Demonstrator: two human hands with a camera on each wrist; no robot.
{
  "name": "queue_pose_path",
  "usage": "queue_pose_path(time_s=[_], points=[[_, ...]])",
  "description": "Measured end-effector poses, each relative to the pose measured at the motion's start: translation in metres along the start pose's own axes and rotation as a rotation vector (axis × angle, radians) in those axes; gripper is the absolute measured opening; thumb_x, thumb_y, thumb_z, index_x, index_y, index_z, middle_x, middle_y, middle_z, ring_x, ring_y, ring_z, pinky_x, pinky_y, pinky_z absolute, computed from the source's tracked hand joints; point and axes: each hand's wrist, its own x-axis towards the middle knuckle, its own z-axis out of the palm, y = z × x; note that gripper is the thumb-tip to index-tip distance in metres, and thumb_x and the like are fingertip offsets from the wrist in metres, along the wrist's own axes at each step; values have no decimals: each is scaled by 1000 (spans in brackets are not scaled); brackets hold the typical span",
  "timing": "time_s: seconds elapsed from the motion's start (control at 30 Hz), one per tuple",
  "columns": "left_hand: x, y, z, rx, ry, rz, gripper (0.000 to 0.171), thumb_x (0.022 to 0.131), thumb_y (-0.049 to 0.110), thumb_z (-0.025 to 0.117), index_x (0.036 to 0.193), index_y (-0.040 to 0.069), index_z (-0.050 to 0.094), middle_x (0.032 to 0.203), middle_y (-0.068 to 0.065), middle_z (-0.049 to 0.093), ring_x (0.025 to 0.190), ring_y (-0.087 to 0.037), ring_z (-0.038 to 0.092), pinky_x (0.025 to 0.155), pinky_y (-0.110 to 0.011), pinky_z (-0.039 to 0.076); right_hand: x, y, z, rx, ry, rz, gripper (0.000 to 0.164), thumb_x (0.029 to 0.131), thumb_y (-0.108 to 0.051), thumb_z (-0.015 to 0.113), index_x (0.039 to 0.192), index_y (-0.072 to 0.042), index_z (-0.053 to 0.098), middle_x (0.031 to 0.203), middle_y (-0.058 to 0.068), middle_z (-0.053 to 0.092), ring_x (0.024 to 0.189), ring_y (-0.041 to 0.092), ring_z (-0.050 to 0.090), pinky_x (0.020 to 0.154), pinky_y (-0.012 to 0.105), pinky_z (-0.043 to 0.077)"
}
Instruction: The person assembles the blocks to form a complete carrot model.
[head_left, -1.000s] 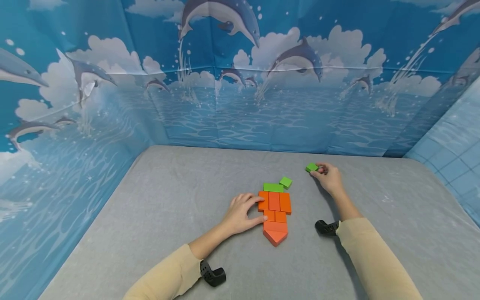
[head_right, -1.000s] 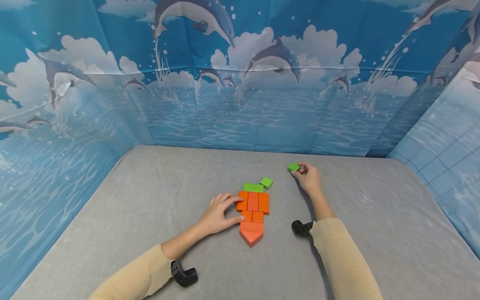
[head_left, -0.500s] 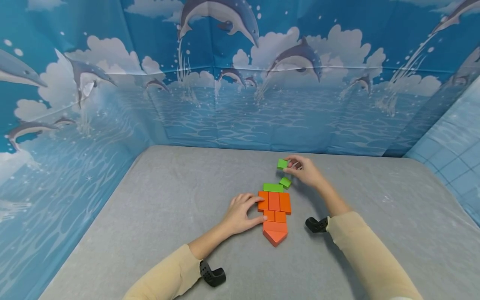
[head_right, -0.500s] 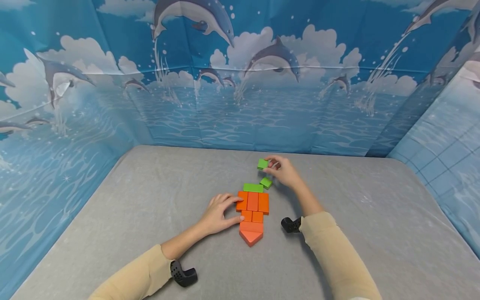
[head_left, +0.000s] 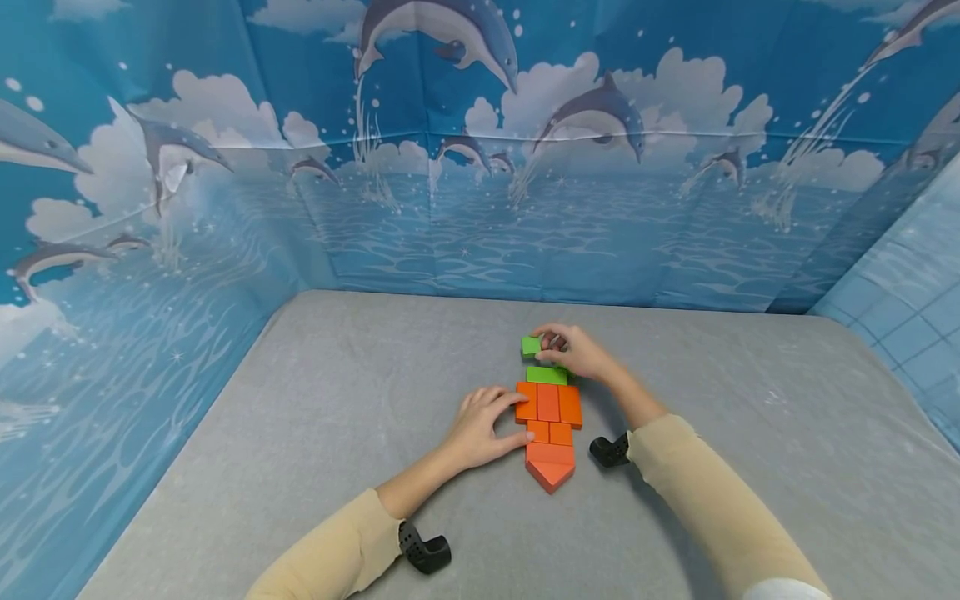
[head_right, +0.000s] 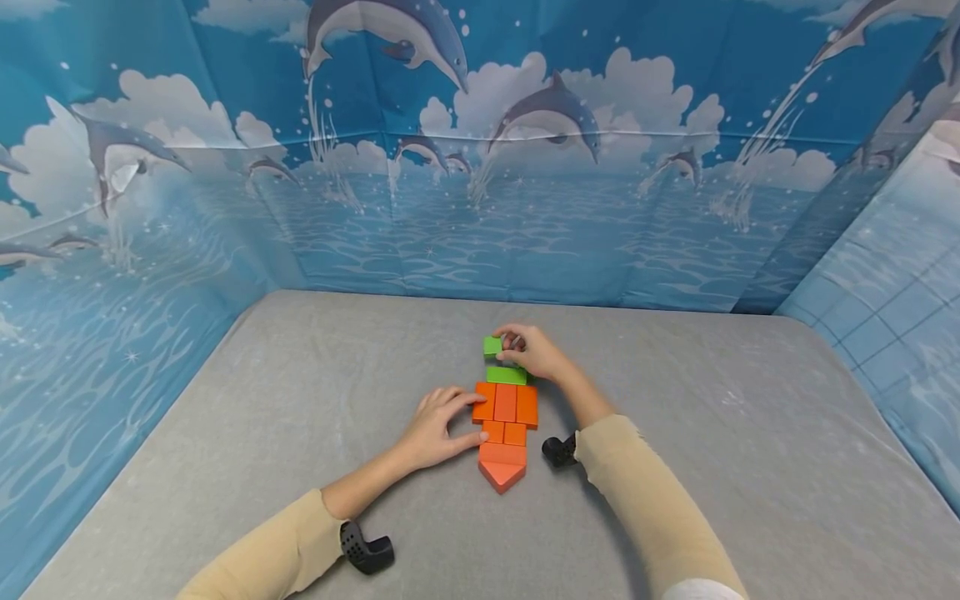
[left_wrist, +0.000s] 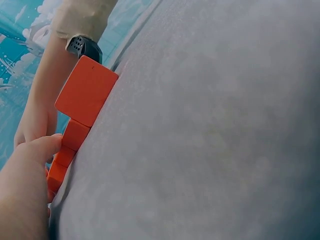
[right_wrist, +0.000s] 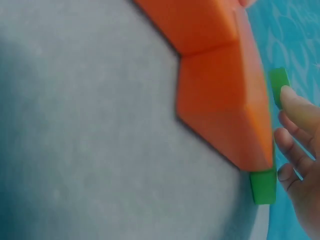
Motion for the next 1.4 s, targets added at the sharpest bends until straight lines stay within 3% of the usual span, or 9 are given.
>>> queue_pose_path(time_s=[0.27, 0.67, 1.4], points=[[0, 0, 0, -3, -1, 2, 52, 82, 49, 61, 125, 21, 54, 119, 0, 52, 110, -17, 43, 97, -41, 29, 5, 1, 8, -86, -38, -20, 30, 88, -8, 60, 117, -3, 58, 92, 8, 57, 84, 23, 54, 74, 38, 44], [0, 0, 0, -2, 12, 15, 52, 82, 48, 61, 125, 21, 54, 119, -1, 52, 109, -17, 44, 97, -42, 29, 8, -1, 13, -205, -65, -2, 29, 88, -7, 59, 117, -7, 60, 91, 6, 58, 76, 17, 49, 69, 32, 41], [-1, -2, 1, 0, 6, 8, 52, 82, 49, 61, 125, 22, 54, 121, -1, 51, 111, -17, 43, 98, -41, 28, 8, -4, 11, -187, -130, -24, 31, 90, -4, 55, 121, -7, 59, 99, 9, 60, 83, 20, 51, 76, 37, 42]])
